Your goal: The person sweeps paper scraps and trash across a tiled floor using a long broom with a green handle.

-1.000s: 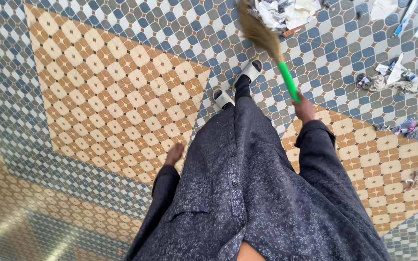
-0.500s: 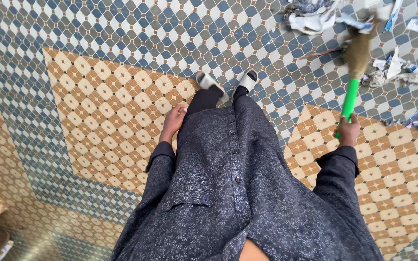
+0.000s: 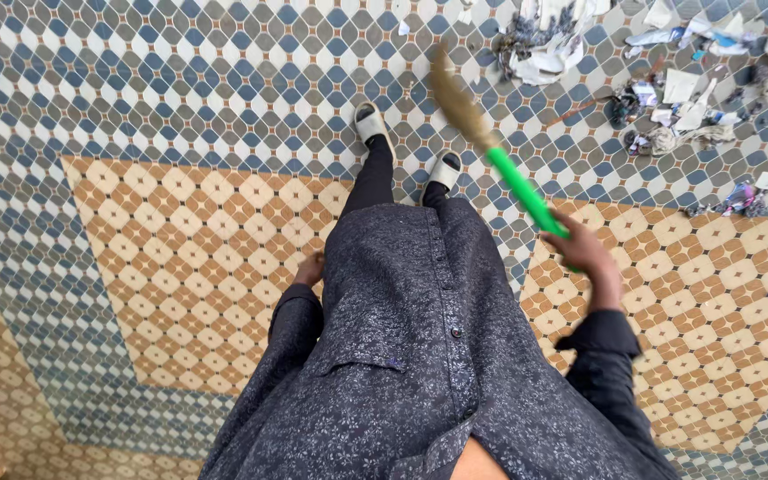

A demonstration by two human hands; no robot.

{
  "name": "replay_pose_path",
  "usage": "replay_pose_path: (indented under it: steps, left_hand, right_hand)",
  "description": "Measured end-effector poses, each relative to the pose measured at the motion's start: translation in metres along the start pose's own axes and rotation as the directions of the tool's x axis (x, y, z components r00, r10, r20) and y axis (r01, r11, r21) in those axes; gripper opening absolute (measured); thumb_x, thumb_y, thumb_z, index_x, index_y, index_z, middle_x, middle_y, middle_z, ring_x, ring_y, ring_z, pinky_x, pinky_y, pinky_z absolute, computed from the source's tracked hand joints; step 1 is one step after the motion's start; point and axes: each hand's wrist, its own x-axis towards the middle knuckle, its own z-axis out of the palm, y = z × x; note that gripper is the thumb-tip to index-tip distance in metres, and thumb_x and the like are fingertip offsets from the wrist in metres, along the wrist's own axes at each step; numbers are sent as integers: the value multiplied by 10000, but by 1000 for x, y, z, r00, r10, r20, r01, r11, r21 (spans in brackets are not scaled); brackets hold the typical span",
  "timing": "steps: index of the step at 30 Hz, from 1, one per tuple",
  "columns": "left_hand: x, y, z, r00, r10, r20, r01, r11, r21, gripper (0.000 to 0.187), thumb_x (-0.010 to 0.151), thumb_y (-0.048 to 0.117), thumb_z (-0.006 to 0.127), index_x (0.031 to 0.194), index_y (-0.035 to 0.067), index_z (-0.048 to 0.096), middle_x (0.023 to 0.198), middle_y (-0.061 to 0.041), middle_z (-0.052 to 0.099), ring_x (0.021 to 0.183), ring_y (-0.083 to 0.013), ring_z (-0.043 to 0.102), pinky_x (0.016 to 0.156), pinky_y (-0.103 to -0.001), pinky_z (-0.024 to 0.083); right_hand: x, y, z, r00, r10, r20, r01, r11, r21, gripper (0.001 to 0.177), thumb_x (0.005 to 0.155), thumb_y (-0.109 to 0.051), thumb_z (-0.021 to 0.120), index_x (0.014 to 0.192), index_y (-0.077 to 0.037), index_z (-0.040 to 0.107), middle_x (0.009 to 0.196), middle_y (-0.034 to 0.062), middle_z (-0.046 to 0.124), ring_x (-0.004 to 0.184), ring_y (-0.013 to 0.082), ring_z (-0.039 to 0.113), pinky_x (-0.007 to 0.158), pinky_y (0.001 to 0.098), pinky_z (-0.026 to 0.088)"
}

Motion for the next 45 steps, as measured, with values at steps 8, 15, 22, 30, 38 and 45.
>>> replay_pose_path:
  steps: [8, 15, 22, 30, 38, 45]
  left_hand:
    - [69, 95, -120, 935, 220, -279, -313, 881, -356, 366, 1023, 354, 567, 1243, 83, 678, 1108, -127, 757, 986, -238, 737, 884, -381, 567]
    - [71, 58, -161, 929, 212, -304, -285, 933, -222, 348, 1003, 316, 593, 1258, 93, 673, 1099, -166, 748, 1003, -301, 726, 868, -404, 557]
    - [82, -36, -138, 996, 57, -74, -60, 997, -44, 464, 988, 453, 593, 1214, 60, 689, 1133, -229, 743, 1091, -375, 718, 943, -435, 541]
    - [94, 50, -177, 990, 129, -56, -135, 982, -133, 366, 1058, 377, 516, 1197, 87, 690, 1181, -174, 742, 1122, -322, 697, 951, -418, 529]
    - [135, 92, -197, 950, 286, -129, -305, 936, -176, 289, 990, 323, 629, 1219, 154, 677, 1112, -109, 751, 1007, -244, 733, 876, -370, 546]
    - [125, 84, -201, 983, 179, -50, -185, 963, -197, 292, 1005, 324, 603, 1174, 107, 700, 1023, -70, 749, 949, -193, 708, 856, -337, 526]
  right_hand:
    - [172, -203, 157, 885, -463, 52, 445, 806, -390, 572, 961, -481, 627, 1513, -403, 500, 1130, 168, 732, 1031, 396, 701, 846, 539, 553]
    - [220, -250, 171, 907, -414, -70, 363, 856, -368, 541, 926, -507, 669, 1443, -378, 574, 1201, 132, 731, 1099, 371, 695, 914, 510, 551]
    - [165, -151, 102, 961, -152, -231, 58, 927, -370, 582, 977, -460, 609, 1537, -369, 476, 1157, 171, 731, 1071, 402, 693, 887, 535, 547]
    - [115, -82, 55, 844, 195, -499, -310, 937, -159, 544, 979, -442, 641, 1498, -326, 525, 1137, 194, 723, 1048, 412, 687, 856, 548, 542]
    - [112, -57, 2, 688, 495, -530, -351, 867, 353, 342, 1028, -337, 628, 1321, -161, 640, 1050, 155, 719, 882, 300, 703, 738, 475, 549]
    - [72, -58, 33, 842, 477, -252, 123, 285, 951, 490, 1101, -276, 535, 1533, -124, 360, 787, 46, 573, 552, 147, 556, 463, 316, 477]
